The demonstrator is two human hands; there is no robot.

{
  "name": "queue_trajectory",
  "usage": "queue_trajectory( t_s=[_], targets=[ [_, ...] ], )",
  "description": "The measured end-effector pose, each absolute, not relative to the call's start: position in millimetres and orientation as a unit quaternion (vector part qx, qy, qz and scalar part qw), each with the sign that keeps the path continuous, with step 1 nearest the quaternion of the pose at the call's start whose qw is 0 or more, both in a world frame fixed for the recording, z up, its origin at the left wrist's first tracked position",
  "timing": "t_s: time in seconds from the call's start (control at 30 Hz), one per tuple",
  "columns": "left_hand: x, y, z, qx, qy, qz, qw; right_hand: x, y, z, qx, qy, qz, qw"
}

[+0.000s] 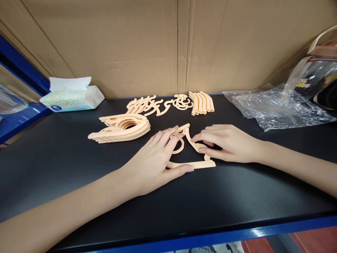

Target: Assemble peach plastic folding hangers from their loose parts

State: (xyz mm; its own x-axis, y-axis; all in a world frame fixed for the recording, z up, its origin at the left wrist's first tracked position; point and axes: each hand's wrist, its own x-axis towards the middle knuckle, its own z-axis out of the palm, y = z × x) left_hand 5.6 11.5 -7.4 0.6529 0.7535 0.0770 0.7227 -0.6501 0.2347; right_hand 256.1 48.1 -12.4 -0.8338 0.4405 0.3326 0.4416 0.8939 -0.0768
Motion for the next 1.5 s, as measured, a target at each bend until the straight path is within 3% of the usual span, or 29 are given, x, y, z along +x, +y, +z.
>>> queue_trajectory(
  t_s=[0.43,1.5],
  targets=[
    [1.7,12.8,-16.8,0.911,0.39,0.12,0.065,255.1,47.6,-12.1,-0.235,-0.958,0.0,0.168],
    [2.7,12.6,-8.8,0.915,0.393,0.069,0.051,255.4,47.8,-12.5,-0.232,-0.958,-0.006,0.171]
  ],
)
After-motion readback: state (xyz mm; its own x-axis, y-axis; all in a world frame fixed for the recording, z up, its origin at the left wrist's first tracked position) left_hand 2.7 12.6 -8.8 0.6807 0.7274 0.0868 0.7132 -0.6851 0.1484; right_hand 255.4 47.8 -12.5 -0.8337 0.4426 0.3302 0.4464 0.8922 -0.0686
